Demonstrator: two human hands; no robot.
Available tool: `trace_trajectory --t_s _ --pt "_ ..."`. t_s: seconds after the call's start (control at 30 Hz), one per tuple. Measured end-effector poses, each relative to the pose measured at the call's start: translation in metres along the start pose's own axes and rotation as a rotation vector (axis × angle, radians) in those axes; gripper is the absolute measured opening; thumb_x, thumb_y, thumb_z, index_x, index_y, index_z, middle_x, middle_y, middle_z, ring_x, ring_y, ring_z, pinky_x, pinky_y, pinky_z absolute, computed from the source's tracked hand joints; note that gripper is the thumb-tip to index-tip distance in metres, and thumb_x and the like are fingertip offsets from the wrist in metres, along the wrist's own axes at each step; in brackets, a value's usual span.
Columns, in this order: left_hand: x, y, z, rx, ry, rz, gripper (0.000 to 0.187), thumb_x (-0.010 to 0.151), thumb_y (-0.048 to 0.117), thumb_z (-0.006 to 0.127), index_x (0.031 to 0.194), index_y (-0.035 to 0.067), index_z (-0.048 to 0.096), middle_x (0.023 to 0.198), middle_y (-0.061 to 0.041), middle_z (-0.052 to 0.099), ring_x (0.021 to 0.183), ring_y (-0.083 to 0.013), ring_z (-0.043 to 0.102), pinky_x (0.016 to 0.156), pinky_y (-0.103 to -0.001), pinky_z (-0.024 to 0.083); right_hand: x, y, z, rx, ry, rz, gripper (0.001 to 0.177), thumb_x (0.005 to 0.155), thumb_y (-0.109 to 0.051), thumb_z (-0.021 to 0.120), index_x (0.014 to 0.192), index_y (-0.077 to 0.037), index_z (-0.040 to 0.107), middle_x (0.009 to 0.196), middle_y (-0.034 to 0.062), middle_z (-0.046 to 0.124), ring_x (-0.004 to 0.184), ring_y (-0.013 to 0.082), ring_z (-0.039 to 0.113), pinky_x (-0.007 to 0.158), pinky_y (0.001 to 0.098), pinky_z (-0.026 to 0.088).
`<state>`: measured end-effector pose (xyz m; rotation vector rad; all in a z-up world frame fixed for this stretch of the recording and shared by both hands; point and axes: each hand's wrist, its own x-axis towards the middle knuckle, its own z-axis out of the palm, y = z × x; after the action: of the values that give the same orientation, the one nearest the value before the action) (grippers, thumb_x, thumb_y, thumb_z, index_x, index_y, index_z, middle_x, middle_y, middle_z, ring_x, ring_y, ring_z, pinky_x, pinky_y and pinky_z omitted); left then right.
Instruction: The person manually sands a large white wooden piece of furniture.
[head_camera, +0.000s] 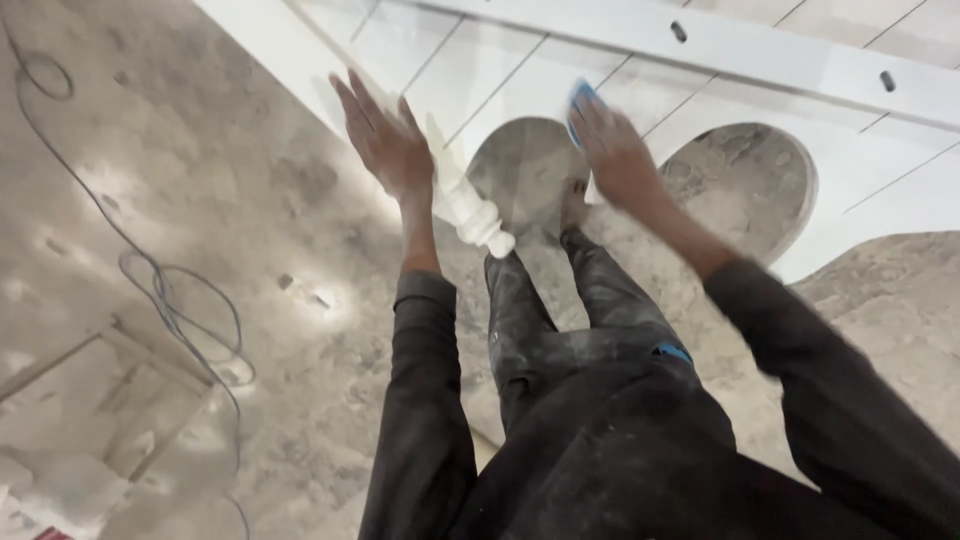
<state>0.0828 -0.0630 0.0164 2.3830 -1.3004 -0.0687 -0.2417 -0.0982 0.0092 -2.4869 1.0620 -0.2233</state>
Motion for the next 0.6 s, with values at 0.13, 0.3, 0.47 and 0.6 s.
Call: trace_trajectory --t_s 0.13,0.3,0.47,0.6 --pt "0.001 -0.004 0.006 -0.008 0.02 0.027 0.071 0.112 0.031 0.06 0.169 0.017 0.019 0.176 -0.009 0.017 0.161 -0.0293 0.031 0.132 -0.047 0.032 0.06 0.008 -0.006 0.005 -0.017 -0.102 0.061 0.099 -0.009 0.059 0.157 0.006 0.047 0.159 0.0269 0.043 0.146 0.0407 0.043 0.121 0.0511 0.033" --pt "-0.005 -0.013 0.013 -0.004 0.063 0.055 0.069 0.115 0.032 0.059 0.169 0.021 0.019 0.176 -0.005 0.017 0.162 -0.0277 0.03 0.134 -0.047 0.032 0.036 -0.003 0.003 0.096 0.02 -0.004 0.051 0.11 -0.013 0.065 0.157 -0.003 0.049 0.164 0.0188 0.047 0.15 0.0388 0.045 0.126 0.0484 0.037" --pt "0.001 -0.013 0.013 -0.063 0.07 0.056 0.068 0.114 0.033 0.06 0.169 0.02 0.021 0.176 -0.007 0.019 0.162 -0.0287 0.031 0.135 -0.046 0.032 -0.049 -0.014 0.02 -0.007 -0.089 0.094 0.065 0.094 -0.006 0.068 0.155 0.004 0.047 0.159 0.0252 0.047 0.134 0.0452 0.053 0.113 0.0528 0.044" --pt "-0.004 -0.014 0.014 -0.065 0.07 0.04 0.065 0.115 0.031 0.059 0.168 0.017 0.023 0.175 -0.007 0.022 0.162 -0.0285 0.032 0.136 -0.045 0.032 -0.017 -0.005 0.028 -0.096 -0.025 0.099 0.064 0.099 -0.002 0.063 0.16 0.002 0.043 0.161 0.0246 0.046 0.138 0.0442 0.053 0.118 0.052 0.043"
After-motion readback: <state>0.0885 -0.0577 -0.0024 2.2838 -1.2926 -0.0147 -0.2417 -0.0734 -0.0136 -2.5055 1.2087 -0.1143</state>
